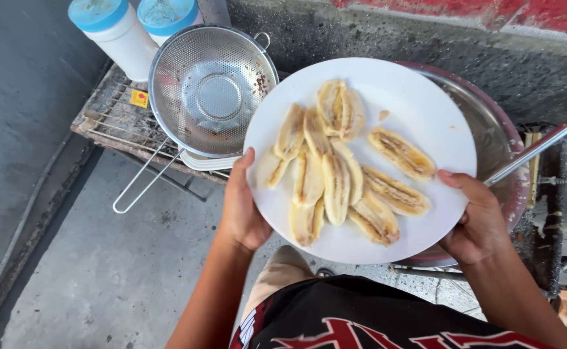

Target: Dipping sliced bananas into a bowl of batter and then placing them into a pot of hot oil for frying.

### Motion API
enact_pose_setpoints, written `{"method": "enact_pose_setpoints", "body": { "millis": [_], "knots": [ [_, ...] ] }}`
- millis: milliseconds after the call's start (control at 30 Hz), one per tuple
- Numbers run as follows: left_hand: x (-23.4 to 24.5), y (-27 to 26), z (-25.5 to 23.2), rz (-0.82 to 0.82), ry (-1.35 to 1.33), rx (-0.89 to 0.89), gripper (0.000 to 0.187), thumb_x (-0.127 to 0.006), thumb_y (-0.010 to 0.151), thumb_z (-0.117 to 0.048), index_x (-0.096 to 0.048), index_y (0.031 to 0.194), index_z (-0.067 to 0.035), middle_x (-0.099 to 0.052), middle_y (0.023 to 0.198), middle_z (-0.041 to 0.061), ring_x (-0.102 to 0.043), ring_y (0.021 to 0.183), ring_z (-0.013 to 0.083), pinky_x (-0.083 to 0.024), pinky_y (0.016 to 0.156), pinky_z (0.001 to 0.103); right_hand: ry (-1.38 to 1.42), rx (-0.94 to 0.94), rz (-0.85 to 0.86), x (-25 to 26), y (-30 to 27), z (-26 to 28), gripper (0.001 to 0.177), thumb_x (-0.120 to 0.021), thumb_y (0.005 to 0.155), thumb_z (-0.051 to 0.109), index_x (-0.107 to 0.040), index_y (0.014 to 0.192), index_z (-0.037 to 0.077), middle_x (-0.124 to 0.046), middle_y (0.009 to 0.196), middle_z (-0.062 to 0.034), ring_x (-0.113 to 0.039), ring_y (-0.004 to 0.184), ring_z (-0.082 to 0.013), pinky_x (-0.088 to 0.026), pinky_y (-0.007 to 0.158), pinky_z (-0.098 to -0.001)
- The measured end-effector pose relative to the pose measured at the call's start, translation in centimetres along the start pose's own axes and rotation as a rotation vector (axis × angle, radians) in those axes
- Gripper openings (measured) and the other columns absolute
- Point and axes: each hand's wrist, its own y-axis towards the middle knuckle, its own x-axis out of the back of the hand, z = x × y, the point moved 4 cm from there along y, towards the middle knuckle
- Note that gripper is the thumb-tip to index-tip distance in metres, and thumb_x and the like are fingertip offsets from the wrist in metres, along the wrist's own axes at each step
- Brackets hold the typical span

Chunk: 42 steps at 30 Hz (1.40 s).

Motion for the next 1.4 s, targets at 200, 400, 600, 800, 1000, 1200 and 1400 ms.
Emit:
{"method": "enact_pose_setpoints", "body": {
  "millis": [200,400,600,800,1000,1200,1400],
  "knots": [
    [2.9,1.3,0.7,0.122,-0.297,0.022,0.072,-0.046,0.099,-0.052,-0.047,0.148,0.0,-0.059,0.145,0.019,-0.06,0.127,0.0325,-0.046,0.111,0.045,-0.316,-0.053,-0.157,-0.2,1.0,-0.2,0.022,-0.073,0.091,0.019,-0.058,0.094,0.004,-0.048,0.059,0.0078,-0.037,0.04,-0.0002,-0.048,0.052,-0.0147],
    [5.9,3.1,-4.8,0.055,-0.215,0.008,0.071,-0.049,0.098,-0.051,-0.049,0.146,0.0,-0.061,0.143,0.017,-0.062,0.125,0.0314,-0.049,0.108,0.046,-0.55,-0.251,-0.155,-3.4,-0.3,-2.4,0.042,-0.075,0.084,0.038,-0.061,0.096,0.001,-0.047,0.065,0.0032,-0.03,0.044,-0.0032,-0.025,0.038,-0.0217],
    [7.9,5.9,-9.6,0.145,-0.139,0.093,0.071,-0.049,0.097,-0.051,-0.049,0.147,0.0,-0.061,0.142,0.017,-0.062,0.125,0.0306,-0.05,0.106,0.045,-0.439,-0.275,-0.372,-4.4,-2.9,-5.9,0.062,-0.055,0.085,0.071,-0.043,0.096,0.011,-0.036,0.065,0.001,-0.023,0.044,-0.005,-0.017,0.036,-0.0232],
    [9.6,8.0,-11.8,0.255,-0.18,0.143,0.072,-0.048,0.099,-0.052,-0.047,0.149,-0.001,-0.06,0.144,0.017,-0.061,0.126,0.0298,-0.05,0.106,0.044,-0.354,-0.158,-0.497,-4.8,-4.3,-8.0,0.063,-0.041,0.091,0.078,-0.037,0.09,0.015,-0.027,0.062,0.0044,-0.02,0.045,-0.0053,-0.015,0.037,-0.0226],
    [11.7,8.8,-12.4,0.267,-0.163,0.15,0.068,-0.047,0.101,-0.048,-0.047,0.149,0.0,-0.059,0.144,0.018,-0.061,0.127,0.03,-0.049,0.108,0.044,-0.125,0.153,-0.339,-5.1,-3.6,-10.0,0.042,-0.035,0.114,0.048,-0.04,0.086,0.017,-0.031,0.061,0.0063,-0.023,0.046,-0.0043,-0.021,0.039,-0.0217],
    [12.5,8.3,-12.7,0.279,-0.188,0.199,0.067,-0.047,0.101,-0.047,-0.047,0.148,0.0,-0.06,0.143,0.018,-0.061,0.126,0.0299,-0.05,0.107,0.045,0.037,0.31,-0.496,-8.8,-5.5,-9.1,0.028,-0.036,0.112,0.035,-0.048,0.097,0.015,-0.061,0.083,-0.0009,-0.066,0.079,-0.0128,-0.057,0.071,-0.0238],
    [12.6,8.2,-12.9,0.317,-0.198,0.174,0.066,-0.047,0.102,-0.046,-0.046,0.149,0.0,-0.059,0.143,0.018,-0.061,0.127,0.03,-0.049,0.108,0.045,0.237,0.331,-0.113,-9.3,-5.7,-8.7,0.047,-0.052,0.105,0.004,-0.053,0.15,-0.006,-0.07,0.113,-0.0119,-0.066,0.091,-0.015,-0.059,0.081,-0.025]
  ]
}}
